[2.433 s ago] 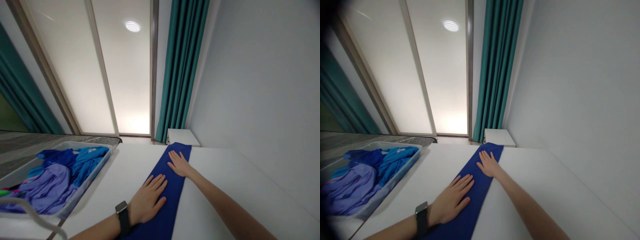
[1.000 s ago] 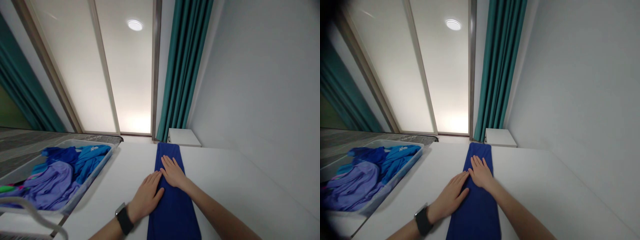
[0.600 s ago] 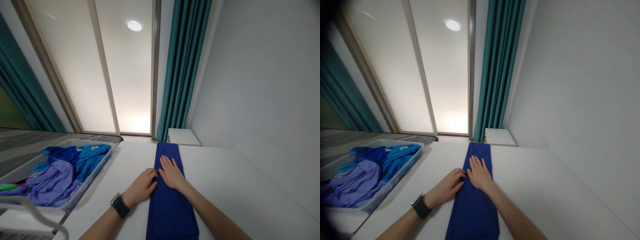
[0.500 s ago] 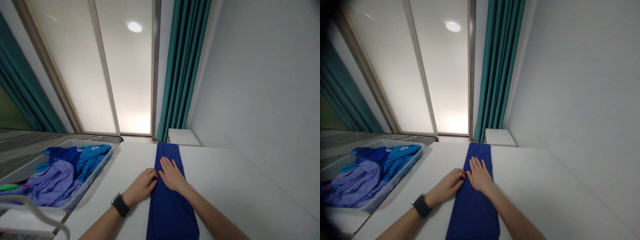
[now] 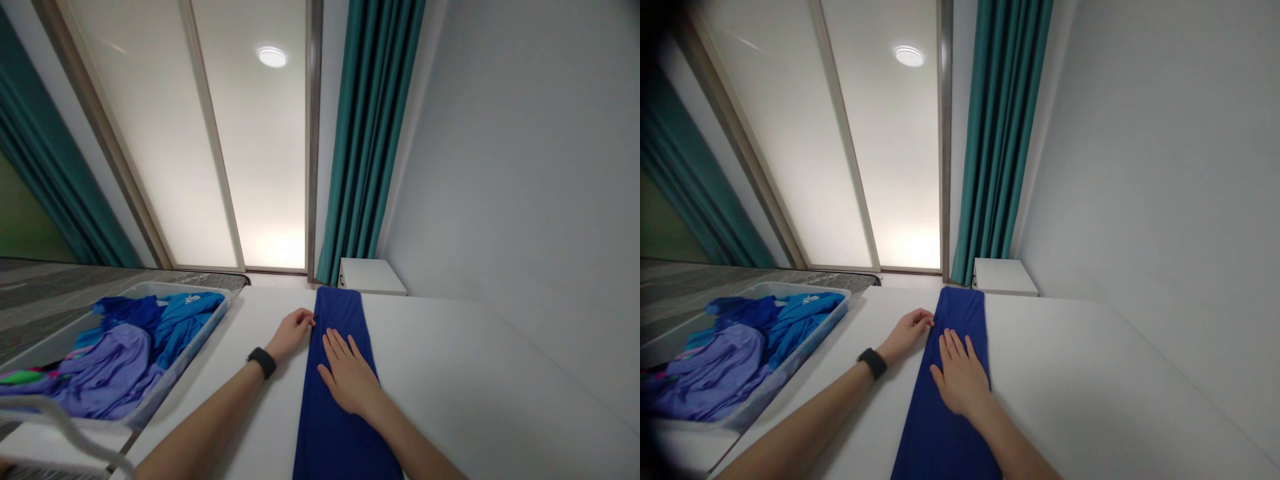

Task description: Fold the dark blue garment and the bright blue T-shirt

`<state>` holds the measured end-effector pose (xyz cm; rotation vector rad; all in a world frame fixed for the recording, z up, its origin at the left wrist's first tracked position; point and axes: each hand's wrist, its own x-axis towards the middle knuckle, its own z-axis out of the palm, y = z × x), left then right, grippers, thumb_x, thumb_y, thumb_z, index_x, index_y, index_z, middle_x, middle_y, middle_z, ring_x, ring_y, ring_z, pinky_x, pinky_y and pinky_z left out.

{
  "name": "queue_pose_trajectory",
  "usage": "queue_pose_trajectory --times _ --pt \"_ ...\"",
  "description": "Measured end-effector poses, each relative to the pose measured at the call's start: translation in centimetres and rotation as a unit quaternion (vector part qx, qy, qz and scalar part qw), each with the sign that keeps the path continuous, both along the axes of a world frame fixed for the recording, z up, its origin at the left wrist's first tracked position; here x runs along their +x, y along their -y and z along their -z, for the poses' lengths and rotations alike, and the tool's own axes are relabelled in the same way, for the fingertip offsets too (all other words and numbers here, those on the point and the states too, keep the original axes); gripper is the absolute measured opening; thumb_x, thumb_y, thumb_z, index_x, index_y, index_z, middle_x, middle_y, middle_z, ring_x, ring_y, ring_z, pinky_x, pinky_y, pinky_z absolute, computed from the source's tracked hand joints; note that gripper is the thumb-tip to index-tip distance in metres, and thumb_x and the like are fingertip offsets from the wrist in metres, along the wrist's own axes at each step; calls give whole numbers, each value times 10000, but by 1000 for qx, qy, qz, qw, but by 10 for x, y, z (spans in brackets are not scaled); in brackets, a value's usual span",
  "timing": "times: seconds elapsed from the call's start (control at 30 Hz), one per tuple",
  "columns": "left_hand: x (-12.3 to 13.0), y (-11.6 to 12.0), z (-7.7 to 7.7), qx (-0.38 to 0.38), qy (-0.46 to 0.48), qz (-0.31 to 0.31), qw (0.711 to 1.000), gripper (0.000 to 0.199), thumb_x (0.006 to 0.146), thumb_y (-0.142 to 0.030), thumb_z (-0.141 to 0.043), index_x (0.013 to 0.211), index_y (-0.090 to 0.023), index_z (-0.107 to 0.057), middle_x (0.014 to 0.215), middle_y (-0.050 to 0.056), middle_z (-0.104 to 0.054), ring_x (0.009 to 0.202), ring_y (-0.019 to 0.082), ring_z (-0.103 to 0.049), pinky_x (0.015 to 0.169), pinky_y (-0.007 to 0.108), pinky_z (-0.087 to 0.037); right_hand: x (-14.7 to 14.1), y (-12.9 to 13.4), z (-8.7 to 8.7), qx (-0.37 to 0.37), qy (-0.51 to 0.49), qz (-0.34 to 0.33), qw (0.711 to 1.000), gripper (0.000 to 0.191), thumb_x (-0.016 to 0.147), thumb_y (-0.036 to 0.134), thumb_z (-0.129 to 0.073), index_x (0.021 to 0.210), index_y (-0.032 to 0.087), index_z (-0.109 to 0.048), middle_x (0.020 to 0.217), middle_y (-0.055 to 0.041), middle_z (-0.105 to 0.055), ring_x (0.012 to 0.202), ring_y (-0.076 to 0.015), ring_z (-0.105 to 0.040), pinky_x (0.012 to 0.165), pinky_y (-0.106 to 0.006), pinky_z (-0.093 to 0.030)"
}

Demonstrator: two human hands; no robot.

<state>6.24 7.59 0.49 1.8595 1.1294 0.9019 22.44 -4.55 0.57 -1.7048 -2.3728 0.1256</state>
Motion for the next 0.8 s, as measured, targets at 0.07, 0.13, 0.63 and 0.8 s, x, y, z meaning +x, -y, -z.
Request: queue_pose_trajectory --times 0.07,0.13,0.63,0.8 --pt "11 -23 2 -12 -13 -10 1000 240 882 -217 -442 1020 -141 -621 844 59 -733 740 165 -657 704 271 -503 0 -1 0 -4 -6 1 1000 638 1004 468 -195 1511 86 -259 1572 -138 -192 1466 -253 -133 1184 -512 -122" --pt "22 -45 2 -19 -32 -26 999 242 867 -181 -466 1049 -133 -618 809 56 -733 672 153 -643 667 258 -491 0 -1 0 -8 -11 1 1000 636 1004 468 -204 1511 89 -260 1572 -136 -197 1465 -255 -136 1184 -515 -123" --pt "65 -100 6 -19 -143 -152 978 184 861 -273 -582 1032 -224 -625 858 15 -702 897 208 -659 854 324 -432 0 0 -3 -11 -22 -4 1000 626 1002 463 -228 1504 94 -287 1571 -127 -205 1462 -262 -152 1187 -523 -123" --pt "61 -104 9 -20 -121 -137 983 176 859 -258 -587 1019 -200 -635 796 10 -687 787 171 -647 757 264 -453 1 2 -3 -7 -26 -5 1000 617 1003 456 -231 1505 100 -287 1572 -125 -215 1463 -255 -154 1190 -515 -113"
